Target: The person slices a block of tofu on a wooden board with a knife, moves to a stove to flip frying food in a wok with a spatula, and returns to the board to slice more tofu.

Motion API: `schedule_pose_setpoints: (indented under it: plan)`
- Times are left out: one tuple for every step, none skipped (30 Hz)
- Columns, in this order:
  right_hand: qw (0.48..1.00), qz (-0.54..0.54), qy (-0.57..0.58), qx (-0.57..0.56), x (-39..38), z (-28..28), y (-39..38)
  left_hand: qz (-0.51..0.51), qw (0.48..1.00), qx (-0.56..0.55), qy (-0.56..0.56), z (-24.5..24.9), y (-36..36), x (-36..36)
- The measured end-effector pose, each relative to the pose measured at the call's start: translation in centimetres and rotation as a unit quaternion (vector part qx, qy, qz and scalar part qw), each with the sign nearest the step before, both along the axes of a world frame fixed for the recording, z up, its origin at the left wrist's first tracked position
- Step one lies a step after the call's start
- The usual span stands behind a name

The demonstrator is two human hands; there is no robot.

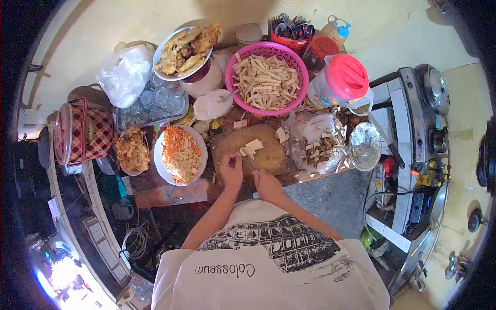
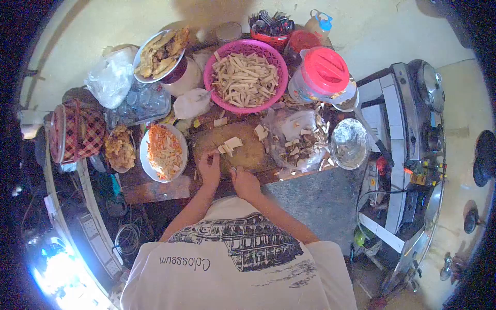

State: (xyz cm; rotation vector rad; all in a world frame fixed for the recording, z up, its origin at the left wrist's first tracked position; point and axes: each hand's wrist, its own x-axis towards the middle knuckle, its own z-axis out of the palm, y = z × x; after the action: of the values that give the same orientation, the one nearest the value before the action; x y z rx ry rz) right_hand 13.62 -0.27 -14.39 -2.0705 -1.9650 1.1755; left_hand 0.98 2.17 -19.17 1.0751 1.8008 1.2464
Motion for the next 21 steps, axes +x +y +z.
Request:
schedule_pose_setpoints:
  plan:
    - [1.000, -0.004, 0.000, 0.006, 0.0, -0.1, 0.0, 0.000, 1.000, 0.006, 0.004, 0.1, -0.1, 0.1]
    - [1.000, -0.007, 0.001, 0.012, 0.0, -0.2, 0.0, 0.000, 1.000, 0.011, 0.009, 0.2, -0.1, 0.2]
    - [1.000, -0.008, 0.001, 0.012, 0.0, -0.3, -0.1, 0.004, 1.000, 0.003, 0.009, 0.5, -0.1, 0.3]
    - [1.000, -0.007, 0.001, 0.014, 0.1, -0.4, -0.1, 0.008, 1.000, -0.003, 0.009, 0.9, -0.1, 0.4]
    - [1.000, -0.006, 0.001, 0.015, 0.0, -0.6, -0.1, 0.012, 1.000, -0.010, 0.009, 1.1, 0.0, 0.5]
    - [1.000, -0.005, -0.001, 0.023, 0.0, -0.8, -0.1, 0.015, 1.000, -0.011, -0.003, 1.1, 0.0, 0.4]
    - [1.000, -0.004, -0.004, 0.030, 0.0, -1.1, -0.2, 0.017, 1.000, -0.011, -0.015, 1.0, 0.0, 0.4]
    - [0.999, -0.004, -0.007, 0.036, 0.1, -1.2, -0.3, 0.018, 0.999, -0.012, -0.028, 1.0, 0.0, 0.5]
    - [0.999, 0.000, -0.011, 0.033, 0.1, -1.1, -0.3, 0.015, 1.000, -0.014, -0.019, 1.2, 0.0, 0.5]
    - [0.999, 0.002, -0.015, 0.031, 0.0, -1.1, -0.1, 0.012, 1.000, -0.016, -0.010, 1.6, 0.2, 0.5]
    - [0.999, 0.004, -0.019, 0.027, 0.0, -1.1, -0.2, 0.008, 1.000, -0.018, -0.001, 1.9, 0.1, 0.5]
    - [0.999, 0.005, -0.018, 0.026, 0.0, -1.4, -0.3, 0.007, 1.000, -0.024, -0.007, 1.9, 0.2, 0.5]
    - [1.000, 0.007, -0.016, 0.025, 0.1, -2.1, -0.4, 0.007, 0.999, -0.030, -0.013, 1.9, 0.2, 0.4]
    - [1.000, 0.007, -0.016, 0.024, 0.2, -2.5, -0.4, 0.005, 0.999, -0.035, -0.019, 1.7, 0.2, 0.4]
    - [0.999, 0.000, 0.007, 0.036, 0.4, -2.4, -0.4, -0.001, 0.999, -0.022, -0.049, 0.8, 0.3, 0.3]
    - [0.998, -0.005, 0.030, 0.046, 0.6, -2.3, -0.6, -0.006, 0.997, -0.010, -0.077, -0.4, 0.2, 0.0]
    - [0.997, -0.010, 0.053, 0.056, 0.7, -2.2, -0.8, -0.011, 0.994, 0.002, -0.106, -1.6, 0.1, -0.3]
    - [0.993, -0.020, 0.085, 0.074, 0.9, -2.0, -1.0, -0.011, 0.994, -0.006, -0.108, -1.6, 0.3, -0.4]
    - [0.988, -0.030, 0.118, 0.090, 1.1, -1.6, -1.4, -0.011, 0.994, -0.014, -0.109, -1.6, 0.3, -0.5]
    - [0.982, -0.041, 0.150, 0.105, 1.3, -1.3, -1.5, -0.012, 0.993, -0.023, -0.112, -1.7, 0.4, -0.6]
    - [0.985, -0.032, 0.135, 0.107, 1.5, -1.5, -1.5, -0.040, 0.999, 0.017, -0.007, -0.7, 0.6, -0.6]
